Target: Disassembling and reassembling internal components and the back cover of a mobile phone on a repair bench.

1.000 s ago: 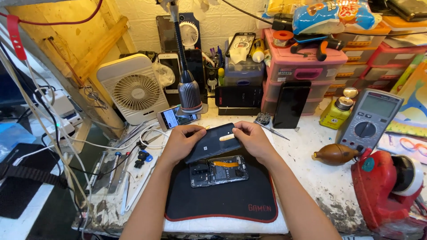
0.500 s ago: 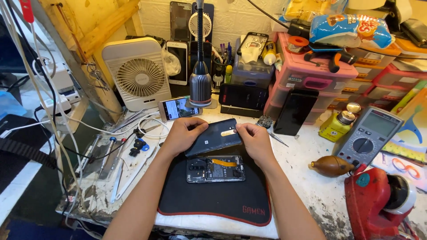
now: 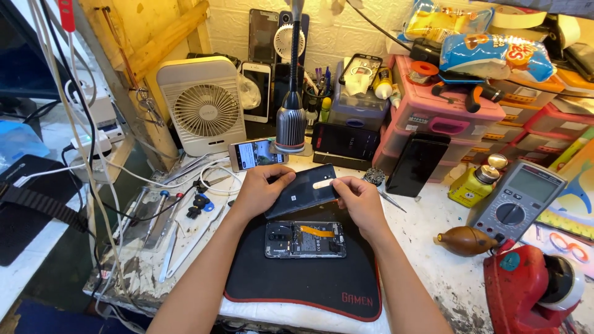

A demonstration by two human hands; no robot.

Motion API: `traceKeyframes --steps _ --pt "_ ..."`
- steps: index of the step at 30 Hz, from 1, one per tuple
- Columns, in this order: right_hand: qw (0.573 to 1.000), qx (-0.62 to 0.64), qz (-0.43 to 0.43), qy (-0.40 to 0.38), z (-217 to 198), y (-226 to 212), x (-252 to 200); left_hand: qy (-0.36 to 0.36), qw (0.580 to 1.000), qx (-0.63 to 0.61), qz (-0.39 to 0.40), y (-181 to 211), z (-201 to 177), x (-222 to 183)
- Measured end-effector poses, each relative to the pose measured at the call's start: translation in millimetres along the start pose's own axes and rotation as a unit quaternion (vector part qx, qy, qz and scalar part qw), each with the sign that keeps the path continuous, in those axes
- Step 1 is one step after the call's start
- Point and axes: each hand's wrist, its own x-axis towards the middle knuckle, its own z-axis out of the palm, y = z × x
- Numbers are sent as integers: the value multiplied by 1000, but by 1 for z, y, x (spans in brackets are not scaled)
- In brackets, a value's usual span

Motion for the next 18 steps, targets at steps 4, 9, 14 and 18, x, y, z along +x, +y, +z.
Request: traceKeyframes --steps 4,9,14,18 --pt "1000 -7 -19 3 -3 8 2 0 1000 10 23 1 4 -1" --pt "999 -8 -21 -30 -4 3 0 -1 999 10 42 -2 2 0" --pt "999 0 -27 -27 -2 1 -2 0 999 17 39 -3 1 1" --pt "999 39 12 -24 -2 -2 -3 7 999 11 30 -9 -1 2"
